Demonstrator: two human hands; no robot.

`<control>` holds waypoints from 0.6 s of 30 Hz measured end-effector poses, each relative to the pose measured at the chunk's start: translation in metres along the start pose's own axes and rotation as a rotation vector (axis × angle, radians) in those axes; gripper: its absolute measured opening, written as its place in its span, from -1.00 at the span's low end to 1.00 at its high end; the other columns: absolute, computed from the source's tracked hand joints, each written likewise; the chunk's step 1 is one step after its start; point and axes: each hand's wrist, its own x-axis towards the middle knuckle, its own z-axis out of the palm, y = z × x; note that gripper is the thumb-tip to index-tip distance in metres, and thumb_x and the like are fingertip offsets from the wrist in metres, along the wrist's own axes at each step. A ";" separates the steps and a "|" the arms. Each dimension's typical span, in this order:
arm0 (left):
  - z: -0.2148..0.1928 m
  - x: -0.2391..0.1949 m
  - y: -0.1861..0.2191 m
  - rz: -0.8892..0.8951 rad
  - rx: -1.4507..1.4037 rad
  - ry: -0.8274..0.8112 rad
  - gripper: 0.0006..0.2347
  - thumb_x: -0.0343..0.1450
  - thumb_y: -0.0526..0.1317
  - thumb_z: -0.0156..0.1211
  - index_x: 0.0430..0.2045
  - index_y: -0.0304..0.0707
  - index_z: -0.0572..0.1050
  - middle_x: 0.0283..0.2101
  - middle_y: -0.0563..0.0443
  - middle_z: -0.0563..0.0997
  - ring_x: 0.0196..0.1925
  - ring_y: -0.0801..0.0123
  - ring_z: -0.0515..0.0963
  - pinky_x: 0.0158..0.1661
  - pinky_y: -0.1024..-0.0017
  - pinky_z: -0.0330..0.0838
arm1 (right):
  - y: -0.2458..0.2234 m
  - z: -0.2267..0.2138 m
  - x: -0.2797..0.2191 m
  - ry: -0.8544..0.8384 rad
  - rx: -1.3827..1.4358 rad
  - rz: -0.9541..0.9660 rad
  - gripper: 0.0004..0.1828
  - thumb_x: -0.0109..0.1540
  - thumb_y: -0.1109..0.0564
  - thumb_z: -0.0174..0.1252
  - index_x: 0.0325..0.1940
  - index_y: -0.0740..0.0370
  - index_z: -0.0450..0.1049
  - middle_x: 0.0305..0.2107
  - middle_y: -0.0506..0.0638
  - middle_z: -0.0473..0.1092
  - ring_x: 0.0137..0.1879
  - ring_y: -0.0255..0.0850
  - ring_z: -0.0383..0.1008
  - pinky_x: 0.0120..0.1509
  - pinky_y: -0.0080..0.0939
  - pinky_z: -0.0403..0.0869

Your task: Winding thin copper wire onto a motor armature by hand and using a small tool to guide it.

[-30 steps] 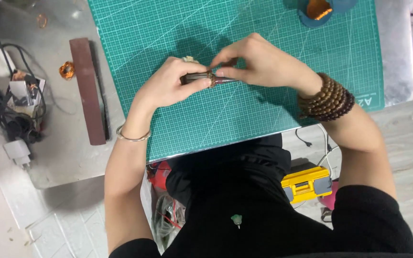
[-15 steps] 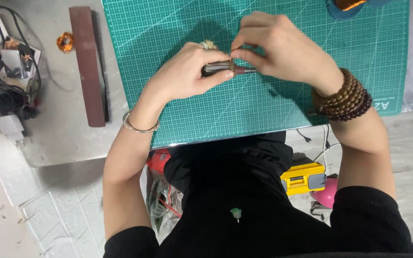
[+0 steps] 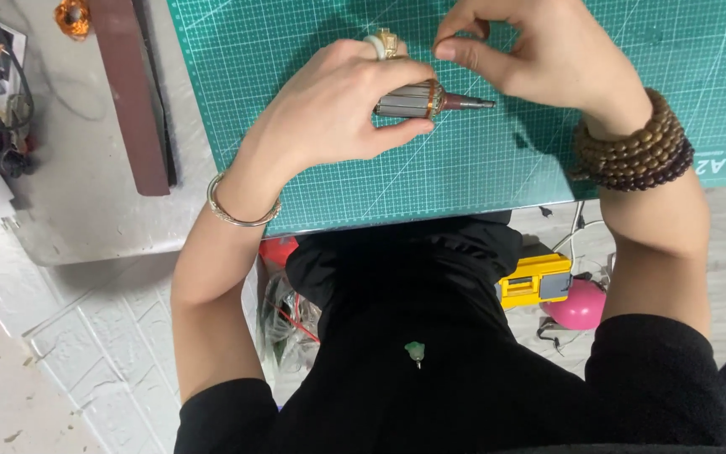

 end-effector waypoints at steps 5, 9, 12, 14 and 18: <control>0.004 -0.002 -0.001 0.114 -0.028 0.080 -0.74 0.39 -0.19 0.37 -0.22 -0.38 0.48 -0.37 -0.09 0.48 -0.50 0.17 0.40 -0.48 0.30 0.26 | 0.007 0.001 -0.006 0.004 0.032 -0.041 -0.95 0.42 0.41 0.15 -0.15 0.45 0.49 -0.35 0.08 0.33 -0.20 -0.11 0.28 -0.03 -0.14 0.31; 0.006 -0.005 0.001 0.161 0.035 0.137 -0.70 0.39 -0.15 0.42 -0.20 -0.36 0.45 -0.34 -0.08 0.50 -0.50 0.22 0.43 -0.52 0.35 0.31 | -0.003 -0.002 -0.008 0.030 0.130 0.018 -0.92 0.41 0.42 0.15 -0.19 0.45 0.46 -0.34 0.06 0.33 -0.20 -0.14 0.23 -0.01 -0.18 0.27; 0.007 -0.007 0.002 0.167 0.118 0.184 -0.64 0.40 -0.09 0.44 -0.15 -0.33 0.42 -0.23 -0.13 0.49 -0.43 0.25 0.50 -0.45 0.38 0.46 | -0.002 -0.002 -0.008 0.034 0.177 -0.011 -0.92 0.40 0.44 0.13 -0.20 0.48 0.45 -0.32 0.10 0.35 -0.18 -0.11 0.26 0.01 -0.15 0.30; 0.006 -0.008 0.004 0.164 0.120 0.199 -0.60 0.40 -0.12 0.48 -0.14 -0.36 0.36 -0.22 -0.12 0.52 -0.47 0.29 0.49 -0.48 0.42 0.41 | 0.001 -0.001 -0.008 0.050 0.245 -0.042 -0.95 0.39 0.47 0.11 -0.18 0.53 0.44 -0.29 0.16 0.36 -0.19 -0.08 0.26 0.00 -0.14 0.30; 0.006 -0.006 0.007 0.151 0.114 0.225 -0.61 0.41 -0.09 0.49 -0.25 -0.27 0.30 -0.40 0.03 0.51 -0.53 0.35 0.47 -0.55 0.45 0.32 | 0.005 0.002 -0.009 0.048 0.308 -0.011 -0.95 0.41 0.47 0.07 -0.14 0.51 0.43 -0.30 0.13 0.35 -0.20 -0.12 0.23 -0.03 -0.17 0.30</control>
